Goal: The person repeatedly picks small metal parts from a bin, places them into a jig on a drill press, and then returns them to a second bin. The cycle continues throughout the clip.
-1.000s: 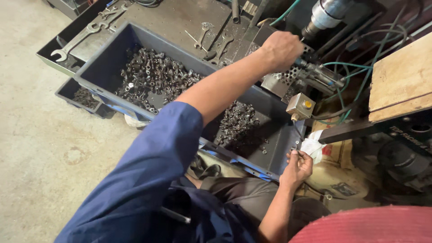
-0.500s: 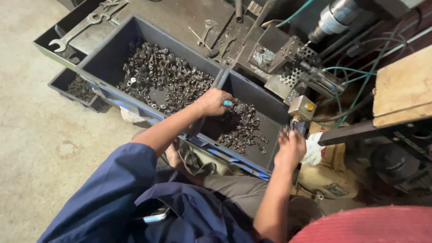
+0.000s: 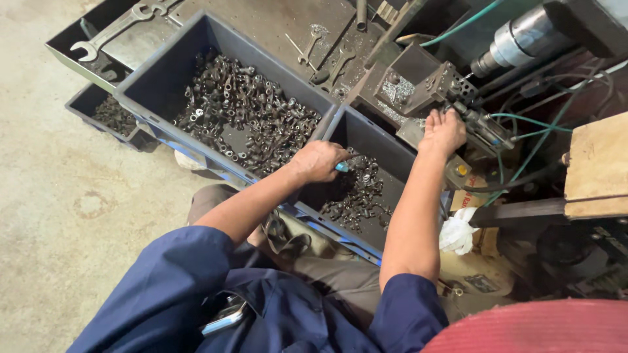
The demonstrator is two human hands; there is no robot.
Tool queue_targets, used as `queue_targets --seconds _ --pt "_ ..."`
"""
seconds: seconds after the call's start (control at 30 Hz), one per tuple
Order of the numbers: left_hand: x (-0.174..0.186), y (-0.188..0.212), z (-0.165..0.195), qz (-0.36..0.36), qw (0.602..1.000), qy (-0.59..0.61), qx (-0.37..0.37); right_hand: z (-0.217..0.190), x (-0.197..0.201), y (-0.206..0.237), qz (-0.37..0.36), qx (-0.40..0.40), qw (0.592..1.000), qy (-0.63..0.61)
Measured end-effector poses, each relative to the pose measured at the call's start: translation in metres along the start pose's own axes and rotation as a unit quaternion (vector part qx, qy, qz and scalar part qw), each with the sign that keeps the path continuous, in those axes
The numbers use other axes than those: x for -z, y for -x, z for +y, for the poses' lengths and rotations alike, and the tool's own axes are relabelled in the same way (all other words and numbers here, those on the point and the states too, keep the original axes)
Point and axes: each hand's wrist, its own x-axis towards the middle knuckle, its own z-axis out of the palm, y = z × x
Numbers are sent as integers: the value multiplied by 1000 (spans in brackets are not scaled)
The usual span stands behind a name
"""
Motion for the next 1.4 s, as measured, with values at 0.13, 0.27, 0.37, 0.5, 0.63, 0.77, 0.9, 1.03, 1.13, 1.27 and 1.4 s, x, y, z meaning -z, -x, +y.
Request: queue_targets --seconds 0.13,0.27,0.37,0.5,0.63,0.77,0.9,1.03,1.13,1.27,1.4 --pt "0 0 0 11 1000 10 1 -2 -9 -4 -11 11 1000 8" --pt "0 1 0 7 1000 8 3 -1 -12 -5 -42 20 999 19" --pt "2 1 1 5 1000 18 8 1 3 0 -135 -20 986 97" --pt "5 1 2 10 1000 21 6 -6 45 21 -188 105 918 334" --pt "3 2 -1 15 1000 19 -4 -25 105 52 -112 273 824 483" --pt "-1 1 -7 26 999 44 1 -37 146 70 -24 358 671 649" --pt "-3 -4 -14 119 983 129 46 -45 146 73 -53 371 572 730" --pt "9 -6 -30 184 928 283 160 -63 146 91 -87 352 610 704" --pt "41 7 -68 215 956 124 159 -48 174 142 -70 362 658 657" --pt "89 36 -124 167 960 -134 181 -17 216 195 -28 310 737 600" --pt "120 61 -165 43 926 -308 212 5 238 214 -1 277 791 545"
